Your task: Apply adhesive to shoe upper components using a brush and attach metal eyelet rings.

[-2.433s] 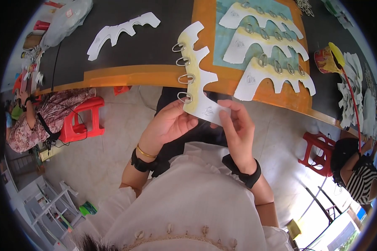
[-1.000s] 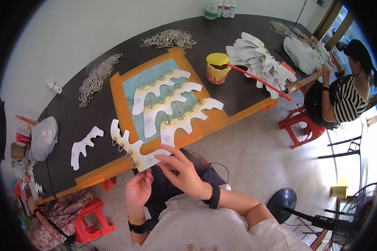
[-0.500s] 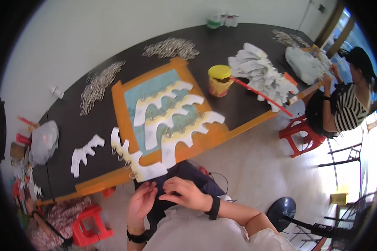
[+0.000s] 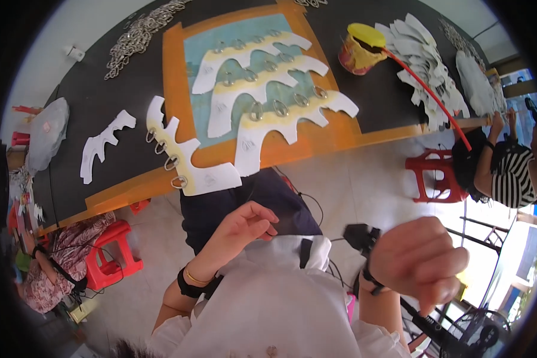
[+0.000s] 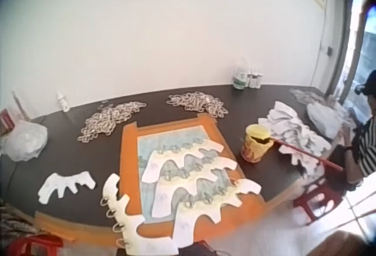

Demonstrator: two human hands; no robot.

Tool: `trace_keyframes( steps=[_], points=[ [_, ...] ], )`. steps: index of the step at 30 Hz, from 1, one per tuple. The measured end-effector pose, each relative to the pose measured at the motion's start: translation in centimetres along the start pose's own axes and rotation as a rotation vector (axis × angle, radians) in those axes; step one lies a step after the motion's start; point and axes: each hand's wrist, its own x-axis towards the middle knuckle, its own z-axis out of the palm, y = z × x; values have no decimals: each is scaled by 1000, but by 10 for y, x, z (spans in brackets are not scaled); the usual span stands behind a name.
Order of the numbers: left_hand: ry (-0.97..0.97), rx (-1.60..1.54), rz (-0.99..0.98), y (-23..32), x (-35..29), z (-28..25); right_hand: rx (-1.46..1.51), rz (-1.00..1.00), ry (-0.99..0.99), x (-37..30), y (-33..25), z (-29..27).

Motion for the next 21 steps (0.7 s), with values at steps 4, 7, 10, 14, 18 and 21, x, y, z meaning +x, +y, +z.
trace_keyframes(
  steps=[4,7,10,14,18,21],
  points=[
    [116,-20,151,-6,-13,7,-506,560,-957,-46,60,46],
    [133,179,143,-20,-8,-10,-350,748,-745,-98,48,54],
    [135,304,102,-15,-10,-10,-320,933,-630,-107,39,55],
    [206,159,92,0,-6,-14,-374,894,-583,-94,54,60],
    [242,192,125,-1,-14,-27,-413,766,-721,-83,62,69],
    [252,240,150,-4,-21,-28,-457,641,-773,-88,66,72]
  ],
)
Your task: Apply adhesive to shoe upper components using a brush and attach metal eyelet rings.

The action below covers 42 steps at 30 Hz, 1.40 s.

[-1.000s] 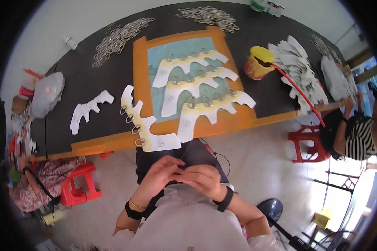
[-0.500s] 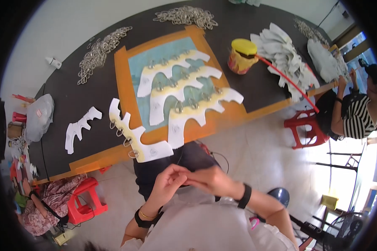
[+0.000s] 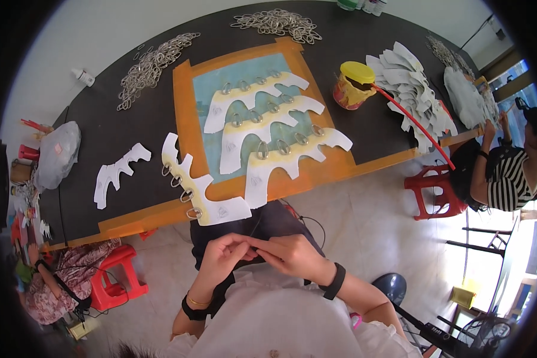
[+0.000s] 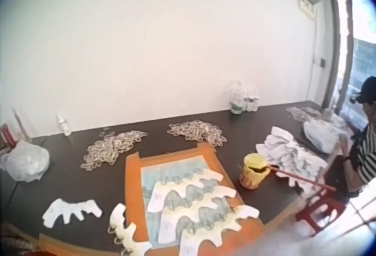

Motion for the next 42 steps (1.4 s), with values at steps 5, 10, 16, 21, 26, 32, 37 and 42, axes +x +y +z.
trace_keyframes(
  steps=[5,10,16,21,26,32,37,42],
  points=[
    [-5,10,-43,-8,-13,-4,-74,-36,-53,-10,2,9],
    [-44,320,45,9,-15,-5,2,-34,-67,-12,6,13],
    [171,77,193,43,-26,1,150,-10,-73,12,-9,11],
    [240,27,220,47,-22,9,277,-17,-5,11,-12,11],
    [98,221,163,41,-15,15,134,-9,32,-12,-7,-6],
    [-45,386,258,27,7,37,91,180,140,-38,-2,-16],
    [-62,311,239,23,28,53,63,266,223,-45,5,-20],
    [-67,249,165,20,41,55,-5,244,314,-41,12,-18]
  ],
)
